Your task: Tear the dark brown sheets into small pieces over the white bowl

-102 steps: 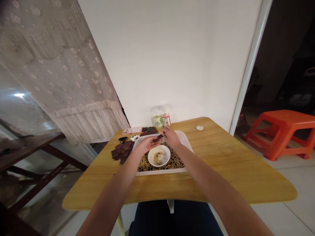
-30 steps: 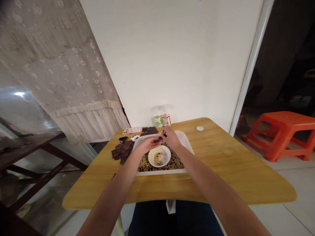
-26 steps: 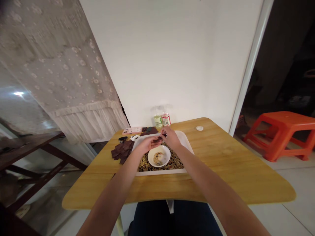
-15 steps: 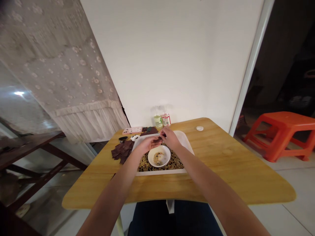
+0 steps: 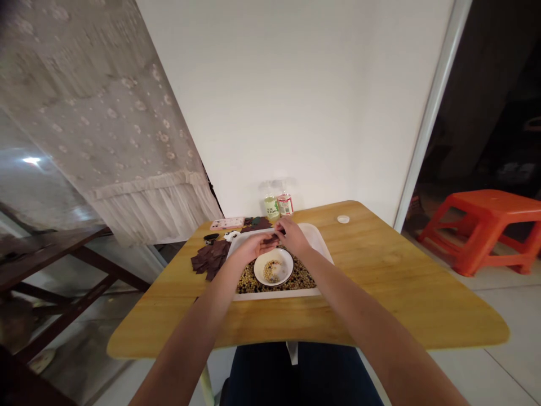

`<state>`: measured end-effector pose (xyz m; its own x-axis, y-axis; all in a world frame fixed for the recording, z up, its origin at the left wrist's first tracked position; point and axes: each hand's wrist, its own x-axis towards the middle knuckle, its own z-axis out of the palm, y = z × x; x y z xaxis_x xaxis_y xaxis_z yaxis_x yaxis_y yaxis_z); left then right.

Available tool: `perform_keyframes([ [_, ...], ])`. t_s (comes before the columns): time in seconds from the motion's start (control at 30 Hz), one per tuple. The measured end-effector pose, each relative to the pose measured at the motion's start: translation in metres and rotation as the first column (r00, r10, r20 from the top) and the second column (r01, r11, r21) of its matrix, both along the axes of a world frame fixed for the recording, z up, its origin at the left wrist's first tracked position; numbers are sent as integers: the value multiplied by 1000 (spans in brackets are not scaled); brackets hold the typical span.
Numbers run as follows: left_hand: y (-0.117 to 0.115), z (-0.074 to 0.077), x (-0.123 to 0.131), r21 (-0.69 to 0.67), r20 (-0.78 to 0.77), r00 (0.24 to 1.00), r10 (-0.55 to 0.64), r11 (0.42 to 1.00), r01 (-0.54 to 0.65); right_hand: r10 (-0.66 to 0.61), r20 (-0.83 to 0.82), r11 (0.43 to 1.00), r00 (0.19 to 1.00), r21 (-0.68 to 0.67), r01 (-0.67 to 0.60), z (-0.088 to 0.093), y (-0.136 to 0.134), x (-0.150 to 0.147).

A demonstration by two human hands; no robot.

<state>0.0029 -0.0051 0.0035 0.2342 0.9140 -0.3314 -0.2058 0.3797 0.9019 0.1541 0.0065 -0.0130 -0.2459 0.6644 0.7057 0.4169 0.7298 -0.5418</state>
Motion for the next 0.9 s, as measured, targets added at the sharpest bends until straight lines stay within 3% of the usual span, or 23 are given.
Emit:
perform_keyframes([
  [0.9, 0, -2, 0, 6, 27, 996, 90, 996, -90, -9, 10, 1000, 1000, 18, 9, 3, -5, -1],
])
